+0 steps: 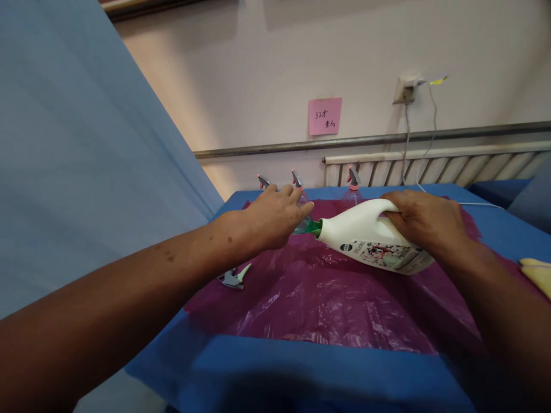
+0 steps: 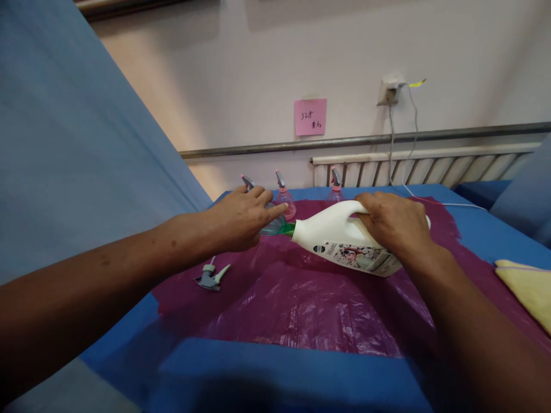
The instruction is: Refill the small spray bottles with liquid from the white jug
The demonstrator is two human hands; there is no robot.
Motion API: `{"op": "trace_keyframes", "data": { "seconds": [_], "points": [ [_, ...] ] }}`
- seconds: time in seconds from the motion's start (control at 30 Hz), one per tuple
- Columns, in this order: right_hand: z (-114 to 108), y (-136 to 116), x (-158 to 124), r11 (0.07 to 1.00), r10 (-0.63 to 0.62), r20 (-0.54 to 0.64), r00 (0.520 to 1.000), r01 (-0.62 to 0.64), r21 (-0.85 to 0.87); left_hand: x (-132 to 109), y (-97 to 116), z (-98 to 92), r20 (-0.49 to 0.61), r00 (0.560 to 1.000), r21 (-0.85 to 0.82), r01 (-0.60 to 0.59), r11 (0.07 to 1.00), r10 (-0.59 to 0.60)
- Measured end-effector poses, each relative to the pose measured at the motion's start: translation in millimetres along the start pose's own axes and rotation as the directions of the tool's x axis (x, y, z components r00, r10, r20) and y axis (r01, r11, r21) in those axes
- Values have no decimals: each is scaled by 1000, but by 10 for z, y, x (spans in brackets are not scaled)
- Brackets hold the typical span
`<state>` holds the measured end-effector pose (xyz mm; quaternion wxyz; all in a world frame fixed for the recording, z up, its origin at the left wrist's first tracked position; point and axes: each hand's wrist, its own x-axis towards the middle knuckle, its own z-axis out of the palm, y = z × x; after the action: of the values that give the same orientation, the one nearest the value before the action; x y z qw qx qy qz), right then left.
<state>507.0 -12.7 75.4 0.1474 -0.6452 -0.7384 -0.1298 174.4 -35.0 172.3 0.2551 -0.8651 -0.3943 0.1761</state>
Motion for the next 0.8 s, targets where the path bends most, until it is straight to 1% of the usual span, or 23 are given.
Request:
{"op": "trace_keyframes", "data": {
  "seconds": [0.27,0.47,0.57,0.7,0.8],
  "points": [
    [22,16,-14,1000,0,-41,999,1,23,61,-4,-126,19,1000,8,-24,1000,24],
    [-11,-2,-25,999,6,-22,1000,-5,34,108,18,-207,32,999,23,-40,999,39],
    [-6,4,-15,1000,0,-19,1000,0,31,142,41,-269,44,998,32,-47,998,46],
    [14,32,-4,999,-4,-26,1000,5,37,189,73,-360,60,995,93,-84,992,78],
    [3,42,-9,999,0,-21,1000,1,43,222,102,-432,50,995,92,-92,992,88]
  ]
}}
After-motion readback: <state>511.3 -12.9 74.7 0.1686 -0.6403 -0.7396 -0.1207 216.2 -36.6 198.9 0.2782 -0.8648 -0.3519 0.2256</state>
